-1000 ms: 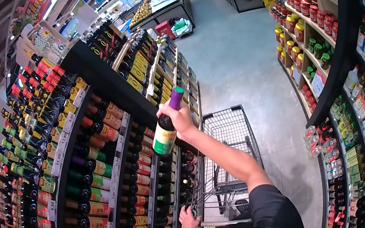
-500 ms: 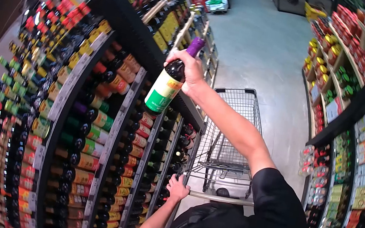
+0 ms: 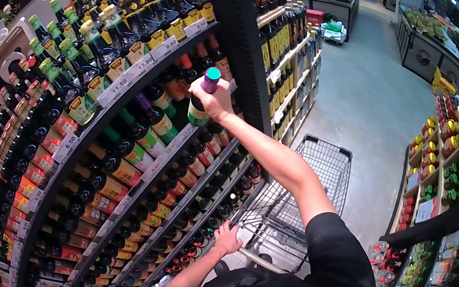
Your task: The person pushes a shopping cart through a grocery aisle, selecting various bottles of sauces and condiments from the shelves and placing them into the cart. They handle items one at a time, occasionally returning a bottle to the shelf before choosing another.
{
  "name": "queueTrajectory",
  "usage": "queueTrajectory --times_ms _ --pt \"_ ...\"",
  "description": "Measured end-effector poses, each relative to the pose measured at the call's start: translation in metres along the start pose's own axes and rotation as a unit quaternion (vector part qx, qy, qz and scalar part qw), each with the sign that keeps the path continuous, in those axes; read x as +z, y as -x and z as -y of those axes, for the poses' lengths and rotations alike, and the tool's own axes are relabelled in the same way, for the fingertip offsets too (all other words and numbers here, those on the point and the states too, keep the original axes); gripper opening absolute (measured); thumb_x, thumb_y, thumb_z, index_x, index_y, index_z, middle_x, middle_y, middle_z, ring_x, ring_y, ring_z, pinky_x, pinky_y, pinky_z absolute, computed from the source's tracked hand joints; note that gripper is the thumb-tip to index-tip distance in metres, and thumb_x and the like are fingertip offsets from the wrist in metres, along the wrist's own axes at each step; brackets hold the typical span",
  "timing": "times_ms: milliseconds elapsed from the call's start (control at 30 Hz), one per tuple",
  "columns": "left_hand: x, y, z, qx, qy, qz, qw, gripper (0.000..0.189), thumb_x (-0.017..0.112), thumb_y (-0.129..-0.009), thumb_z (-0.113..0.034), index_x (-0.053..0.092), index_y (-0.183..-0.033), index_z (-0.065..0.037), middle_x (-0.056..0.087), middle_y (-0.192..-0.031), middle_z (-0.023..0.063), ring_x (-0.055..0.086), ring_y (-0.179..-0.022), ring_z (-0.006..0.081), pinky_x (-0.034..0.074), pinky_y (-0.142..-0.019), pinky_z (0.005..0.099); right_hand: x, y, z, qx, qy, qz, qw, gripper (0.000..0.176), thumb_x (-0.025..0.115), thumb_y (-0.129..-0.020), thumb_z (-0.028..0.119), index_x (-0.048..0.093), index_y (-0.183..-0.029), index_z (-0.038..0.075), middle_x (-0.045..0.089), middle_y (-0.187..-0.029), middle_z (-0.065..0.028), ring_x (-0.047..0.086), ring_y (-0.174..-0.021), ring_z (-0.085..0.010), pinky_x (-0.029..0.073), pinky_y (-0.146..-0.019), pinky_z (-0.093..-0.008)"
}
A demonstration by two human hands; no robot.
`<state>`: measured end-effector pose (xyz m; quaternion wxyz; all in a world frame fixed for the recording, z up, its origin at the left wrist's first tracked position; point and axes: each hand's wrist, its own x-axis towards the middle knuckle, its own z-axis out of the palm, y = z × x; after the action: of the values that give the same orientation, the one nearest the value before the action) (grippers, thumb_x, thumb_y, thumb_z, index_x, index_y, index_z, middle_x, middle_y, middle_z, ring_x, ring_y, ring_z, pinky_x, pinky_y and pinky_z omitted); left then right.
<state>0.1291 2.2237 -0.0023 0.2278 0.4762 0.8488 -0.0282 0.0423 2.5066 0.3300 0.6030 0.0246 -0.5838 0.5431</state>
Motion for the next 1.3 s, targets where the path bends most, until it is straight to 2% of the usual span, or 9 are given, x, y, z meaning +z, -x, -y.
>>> queueTrajectory --times_ms 267,333,800,833,900,933,1133,1200,1300 --pt "0.002 0.001 0.004 0.019 0.010 -0.008 1.000 0.068 0.063 -0.079 -0.037 0.039 -0.140 -0.019 0.023 -0.148 0.0211 0.025 -0.134 0.0377 0.021 -0.107 0.0548 0.052 -0.013 -0.078 0.042 0.065 0.035 0.996 0.014 0.069 -0.081 0.016 0.068 -0.078 0.003 0.069 -0.073 -0.0037 0.065 -0.069 -0.0113 0.051 -0.069 -0.0274" --pt "0.001 0.001 0.004 0.016 0.003 -0.006 1.000 0.067 0.063 -0.079 -0.037 0.040 -0.139 -0.019 0.022 -0.149 0.0211 0.025 -0.134 0.0367 0.020 -0.107 0.0545 0.059 -0.014 -0.089 0.030 0.068 0.012 0.997 0.020 0.069 -0.079 0.024 0.064 -0.080 0.005 0.066 -0.069 -0.0071 0.064 -0.065 -0.0173 0.049 -0.063 -0.0313" --pt "-0.004 -0.001 0.008 0.022 0.027 -0.018 0.999 0.066 0.065 -0.077 -0.035 0.043 -0.137 -0.015 0.025 -0.145 0.0198 0.027 -0.132 0.0350 0.020 -0.107 0.0571 0.088 -0.027 -0.148 0.081 0.121 0.022 0.989 0.025 0.072 -0.069 0.022 0.066 -0.081 0.001 0.068 -0.075 -0.0152 0.068 -0.072 -0.0248 0.052 -0.066 -0.0355" --pt "-0.004 -0.001 0.009 0.022 0.029 -0.016 0.999 0.066 0.065 -0.077 -0.035 0.043 -0.137 -0.015 0.025 -0.145 0.0198 0.027 -0.132 0.0350 0.020 -0.107 0.0571 0.090 -0.026 -0.151 0.084 0.121 0.024 0.989 0.025 0.072 -0.069 0.022 0.066 -0.081 0.001 0.068 -0.075 -0.0152 0.068 -0.072 -0.0248 0.052 -0.066 -0.0355" --pt "-0.003 -0.002 0.010 0.030 0.024 -0.021 0.999 0.067 0.065 -0.078 -0.035 0.043 -0.137 -0.013 0.025 -0.145 0.0198 0.028 -0.131 0.0350 0.020 -0.107 0.0576 0.094 -0.026 -0.155 0.119 0.139 0.036 0.983 0.019 0.072 -0.071 0.017 0.065 -0.080 0.001 0.066 -0.070 -0.0068 0.060 -0.064 -0.0132 0.049 -0.064 -0.0317" --pt "-0.001 -0.004 0.011 0.029 0.019 -0.019 0.999 0.066 0.064 -0.078 -0.037 0.043 -0.138 -0.018 0.024 -0.146 0.0215 0.025 -0.133 0.0378 0.019 -0.106 0.0555 0.095 -0.027 -0.154 0.121 0.140 0.038 0.982 0.019 0.072 -0.071 0.017 0.065 -0.080 0.001 0.066 -0.070 -0.0068 0.060 -0.064 -0.0132 0.049 -0.064 -0.0317" --pt "-0.004 -0.006 0.013 0.032 0.031 -0.022 0.999 0.066 0.065 -0.077 -0.036 0.044 -0.137 -0.017 0.024 -0.146 0.0219 0.027 -0.133 0.0373 0.018 -0.107 0.0547 0.104 -0.042 -0.174 0.130 0.197 0.125 0.964 0.027 0.071 -0.072 0.022 0.067 -0.087 0.000 0.070 -0.077 -0.0125 0.067 -0.073 -0.0197 0.051 -0.070 -0.0342" --pt "-0.003 -0.005 0.013 0.033 0.034 -0.023 0.999 0.066 0.065 -0.077 -0.036 0.045 -0.137 -0.017 0.025 -0.146 0.0219 0.027 -0.133 0.0372 0.019 -0.107 0.0544 0.107 -0.045 -0.181 0.163 0.210 0.180 0.947 0.037 0.072 -0.072 0.029 0.068 -0.098 0.003 0.069 -0.086 -0.0186 0.068 -0.087 -0.0320 0.051 -0.080 -0.0383" --pt "-0.003 -0.006 0.014 0.037 0.037 -0.037 0.998 0.066 0.065 -0.076 -0.035 0.045 -0.136 -0.016 0.025 -0.146 0.0217 0.027 -0.133 0.0367 0.019 -0.107 0.0540 0.110 -0.045 -0.179 0.158 0.185 0.215 0.946 0.040 0.072 -0.072 0.030 0.068 -0.101 0.003 0.069 -0.089 -0.0202 0.067 -0.088 -0.0326 0.051 -0.081 -0.0386"
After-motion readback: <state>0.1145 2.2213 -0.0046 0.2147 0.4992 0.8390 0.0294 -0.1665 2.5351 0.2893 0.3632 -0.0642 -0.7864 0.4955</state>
